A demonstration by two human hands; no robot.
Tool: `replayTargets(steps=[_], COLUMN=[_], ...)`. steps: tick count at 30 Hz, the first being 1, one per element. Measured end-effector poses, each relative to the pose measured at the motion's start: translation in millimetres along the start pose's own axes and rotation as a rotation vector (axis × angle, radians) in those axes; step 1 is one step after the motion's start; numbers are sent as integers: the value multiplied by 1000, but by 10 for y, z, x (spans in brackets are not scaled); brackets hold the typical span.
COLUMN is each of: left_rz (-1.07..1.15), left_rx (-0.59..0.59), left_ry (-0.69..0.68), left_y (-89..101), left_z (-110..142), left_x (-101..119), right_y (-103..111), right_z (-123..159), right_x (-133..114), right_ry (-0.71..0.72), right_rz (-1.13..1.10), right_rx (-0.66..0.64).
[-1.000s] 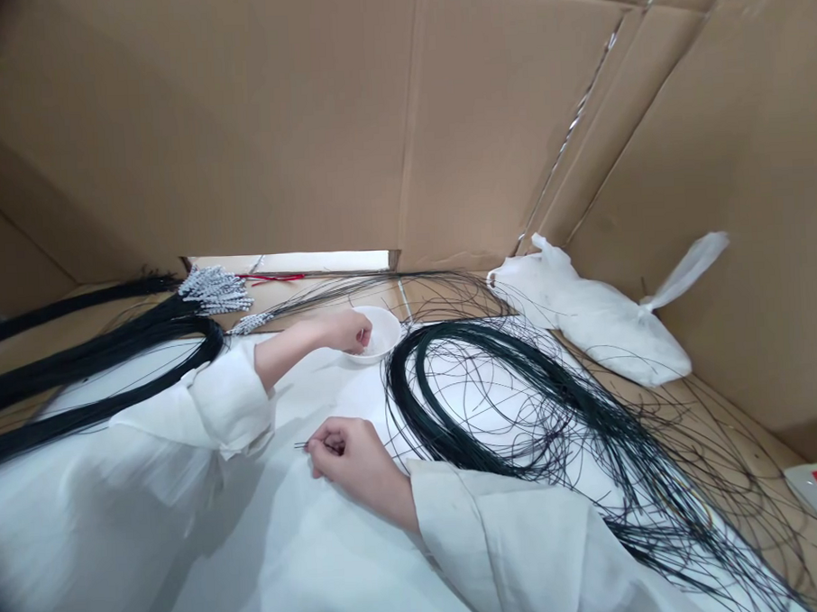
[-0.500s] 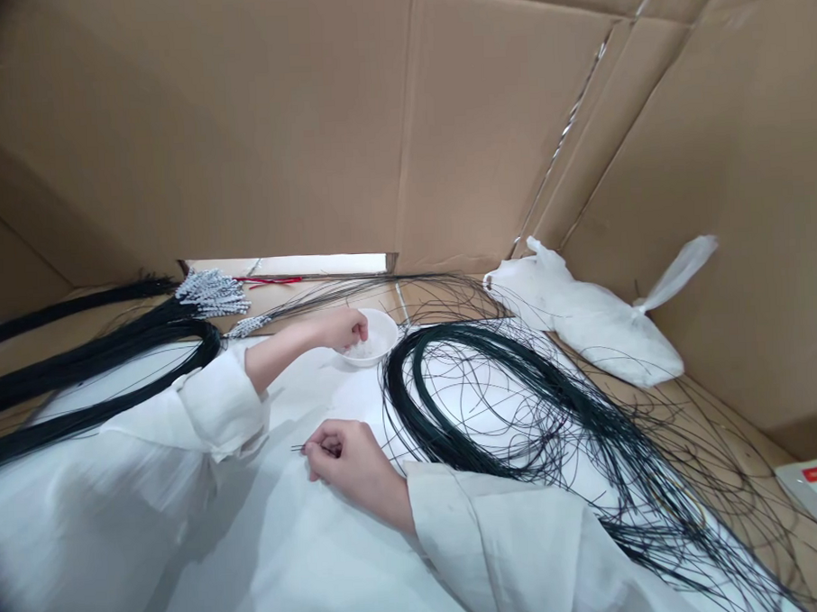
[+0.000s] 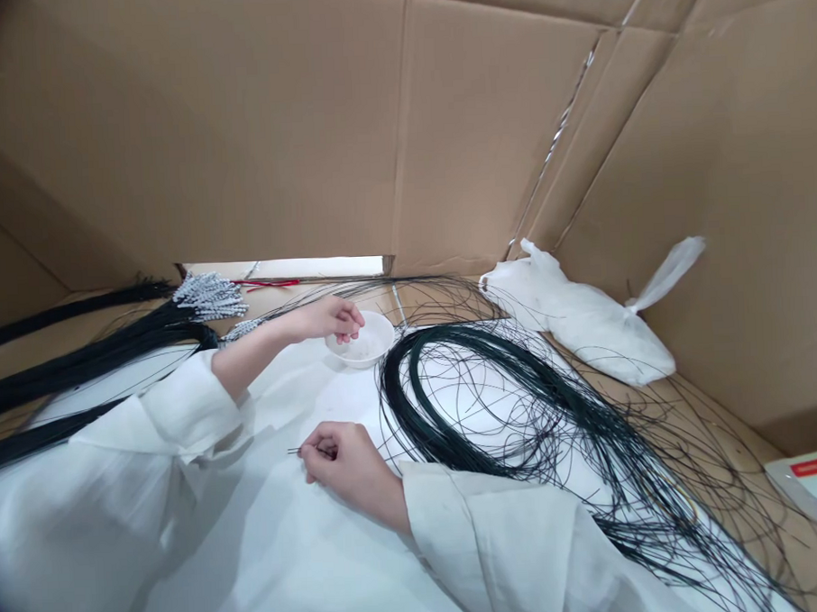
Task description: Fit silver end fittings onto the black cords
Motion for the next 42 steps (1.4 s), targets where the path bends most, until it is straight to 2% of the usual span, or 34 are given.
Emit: replayTargets(steps=[3,6,10,14,18,25,27,30,34,37,40,42], left_rz=[93,100,-14,-188,-277,-358,-374,-394,-449,-501,-555,-584], left_rx=[-16,-45,14,139,136,107,110,154,211,103,-90,-183], left_ry=[-29,-13,69,112,109,101,94,70,24,9,71,119], left_y=[85,85,-77,-309,-466,-438,-366,-134,184,154,-53,-180], left_z=[259,548,840,941,895,852,859,832,595,253,-51,-163], left_x=[89,78,-61,-172,-235,-290,-231,-25,302,359,204,76], right_y=[-12,-13,-16,-44,-65,-67,-64,-61,-58,-49,-38,-38], right_z=[2,7,11,24,54,62,53,43,39,45,51,49], right_x=[10,3,0,18,20,9,18,33,33,0,-35,-40], right_ry=[2,15,41,61,63,64,67,71,71,77,80,77], right_rz=[-1,8,52,72,94,103,103,94,82,100,119,120], right_rx=[-12,-15,-17,-35,-46,-50,-48,-49,-46,-31,-22,-27])
Point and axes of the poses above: each hand's wrist, its own z-axis away from the middle knuckle, its own y-axis out of the back of the hand, x = y × z, the point moved 8 cm from there along -z, towards the middle knuckle, and after that the axes turned 4 degrees about -x, right-handed, at the moved point
